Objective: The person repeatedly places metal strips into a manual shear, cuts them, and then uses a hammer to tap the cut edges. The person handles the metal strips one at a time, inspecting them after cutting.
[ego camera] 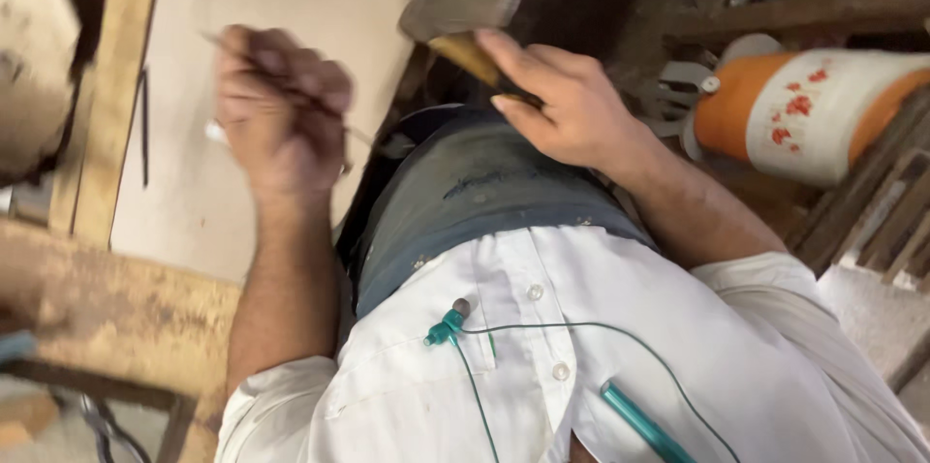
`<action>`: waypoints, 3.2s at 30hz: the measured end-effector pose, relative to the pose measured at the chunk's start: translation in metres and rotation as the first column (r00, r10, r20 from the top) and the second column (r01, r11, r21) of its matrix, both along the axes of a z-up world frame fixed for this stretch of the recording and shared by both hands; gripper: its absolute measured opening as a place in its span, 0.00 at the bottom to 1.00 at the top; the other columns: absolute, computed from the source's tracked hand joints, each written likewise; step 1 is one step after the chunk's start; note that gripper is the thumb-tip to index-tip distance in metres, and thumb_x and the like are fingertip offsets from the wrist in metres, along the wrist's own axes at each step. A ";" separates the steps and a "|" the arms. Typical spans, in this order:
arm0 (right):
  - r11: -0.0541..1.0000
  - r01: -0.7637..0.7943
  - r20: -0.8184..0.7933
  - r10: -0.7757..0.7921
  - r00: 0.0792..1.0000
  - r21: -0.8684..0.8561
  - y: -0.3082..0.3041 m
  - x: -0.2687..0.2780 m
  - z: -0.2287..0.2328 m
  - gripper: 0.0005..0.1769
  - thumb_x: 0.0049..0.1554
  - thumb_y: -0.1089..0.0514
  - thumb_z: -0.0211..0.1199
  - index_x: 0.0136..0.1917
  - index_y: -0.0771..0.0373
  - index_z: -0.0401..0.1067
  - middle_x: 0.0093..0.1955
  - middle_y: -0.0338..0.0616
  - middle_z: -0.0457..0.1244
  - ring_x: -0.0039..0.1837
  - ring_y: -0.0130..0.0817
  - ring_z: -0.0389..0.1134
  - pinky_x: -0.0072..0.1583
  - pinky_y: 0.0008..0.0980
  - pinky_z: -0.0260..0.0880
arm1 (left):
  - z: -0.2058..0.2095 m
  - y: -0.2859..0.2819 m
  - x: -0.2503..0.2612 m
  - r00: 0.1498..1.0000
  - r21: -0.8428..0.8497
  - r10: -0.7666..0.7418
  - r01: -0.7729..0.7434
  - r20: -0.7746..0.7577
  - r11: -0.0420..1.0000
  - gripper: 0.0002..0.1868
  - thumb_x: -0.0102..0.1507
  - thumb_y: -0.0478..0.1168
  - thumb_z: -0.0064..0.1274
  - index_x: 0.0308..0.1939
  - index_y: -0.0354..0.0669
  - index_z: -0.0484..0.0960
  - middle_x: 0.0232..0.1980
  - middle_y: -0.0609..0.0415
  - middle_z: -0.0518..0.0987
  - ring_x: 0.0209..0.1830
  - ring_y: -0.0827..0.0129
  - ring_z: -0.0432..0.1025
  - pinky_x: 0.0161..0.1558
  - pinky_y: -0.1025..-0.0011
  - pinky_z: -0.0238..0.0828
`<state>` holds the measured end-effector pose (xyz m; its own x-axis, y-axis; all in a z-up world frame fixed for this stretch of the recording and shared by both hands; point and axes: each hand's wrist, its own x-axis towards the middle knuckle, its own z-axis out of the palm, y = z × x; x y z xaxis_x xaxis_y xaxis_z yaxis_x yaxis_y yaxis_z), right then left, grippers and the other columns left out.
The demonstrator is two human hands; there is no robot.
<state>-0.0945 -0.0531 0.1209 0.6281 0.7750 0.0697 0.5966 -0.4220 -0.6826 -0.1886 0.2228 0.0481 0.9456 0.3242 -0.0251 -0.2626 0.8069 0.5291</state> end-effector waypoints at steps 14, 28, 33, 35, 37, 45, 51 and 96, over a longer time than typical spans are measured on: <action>0.973 -0.142 -0.025 0.139 0.990 -0.183 0.150 -0.026 -0.065 0.28 0.57 0.56 0.70 0.70 0.59 0.71 0.45 0.47 0.69 0.43 0.32 0.70 0.46 0.36 0.73 | -0.070 0.076 -0.169 0.923 -0.110 0.325 -0.352 -0.207 0.930 0.23 0.77 0.38 0.52 0.76 0.56 0.69 0.39 0.57 0.76 0.31 0.73 0.67 0.31 0.75 0.64; 0.990 -0.022 -0.668 0.108 0.736 0.136 0.194 -0.078 -0.077 0.16 0.63 0.65 0.71 0.57 0.71 0.66 0.45 0.48 0.71 0.44 0.27 0.75 0.42 0.24 0.74 | -0.082 0.082 -0.136 0.975 -0.071 0.187 -0.196 -0.123 0.978 0.27 0.78 0.40 0.52 0.80 0.48 0.64 0.38 0.58 0.74 0.30 0.76 0.66 0.35 0.77 0.64; 0.962 -0.047 -0.535 0.190 0.823 0.270 0.202 -0.096 -0.067 0.27 0.63 0.65 0.74 0.70 0.71 0.63 0.50 0.48 0.72 0.50 0.29 0.76 0.51 0.27 0.80 | -0.051 0.073 -0.097 0.876 -0.308 0.106 -0.276 -0.471 0.911 0.33 0.69 0.38 0.45 0.78 0.41 0.56 0.50 0.51 0.79 0.44 0.69 0.75 0.48 0.68 0.77; 0.971 -0.082 -0.452 0.177 0.874 0.223 0.203 -0.101 -0.062 0.32 0.62 0.63 0.76 0.73 0.69 0.62 0.50 0.47 0.72 0.50 0.29 0.77 0.51 0.26 0.81 | -0.054 0.073 -0.091 0.967 -0.180 0.148 -0.186 -0.207 0.966 0.29 0.75 0.40 0.49 0.78 0.41 0.59 0.54 0.49 0.80 0.49 0.70 0.76 0.52 0.69 0.77; 0.971 -0.148 -0.328 0.204 0.922 0.188 0.202 -0.104 -0.058 0.36 0.63 0.60 0.77 0.76 0.67 0.61 0.51 0.47 0.72 0.51 0.30 0.77 0.52 0.27 0.81 | -0.068 0.071 -0.089 0.985 -0.088 0.155 -0.161 -0.079 0.983 0.28 0.77 0.41 0.51 0.80 0.42 0.61 0.56 0.49 0.81 0.51 0.71 0.76 0.55 0.70 0.77; 0.980 -0.197 -0.244 0.200 0.949 0.035 0.206 -0.107 -0.039 0.46 0.54 0.60 0.79 0.76 0.69 0.55 0.49 0.50 0.68 0.45 0.32 0.74 0.46 0.29 0.78 | -0.080 0.071 -0.087 0.988 -0.073 0.140 -0.145 -0.060 0.987 0.31 0.77 0.42 0.50 0.82 0.44 0.59 0.61 0.52 0.80 0.51 0.74 0.75 0.55 0.72 0.76; 0.976 -0.200 -0.266 0.172 0.949 -0.083 0.209 -0.110 -0.029 0.42 0.54 0.59 0.79 0.73 0.66 0.57 0.46 0.49 0.69 0.44 0.34 0.75 0.44 0.31 0.77 | -0.068 0.068 -0.088 0.992 -0.210 0.122 -0.128 -0.040 0.969 0.31 0.73 0.41 0.51 0.79 0.43 0.59 0.69 0.58 0.79 0.51 0.75 0.75 0.53 0.74 0.75; 0.976 -0.209 -0.468 0.211 0.858 0.055 0.193 -0.092 -0.040 0.34 0.55 0.61 0.76 0.69 0.65 0.62 0.51 0.47 0.69 0.48 0.32 0.73 0.49 0.31 0.76 | -0.083 0.101 -0.098 0.879 0.391 0.421 -0.315 -0.223 0.865 0.13 0.74 0.45 0.59 0.48 0.39 0.78 0.36 0.61 0.74 0.36 0.79 0.65 0.40 0.78 0.63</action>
<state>-0.1864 0.1399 0.0813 0.4095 0.8924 -0.1893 0.2809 -0.3207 -0.9045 -0.2862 0.3241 -0.0353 0.7203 0.6854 -0.1066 -0.2959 0.4426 0.8465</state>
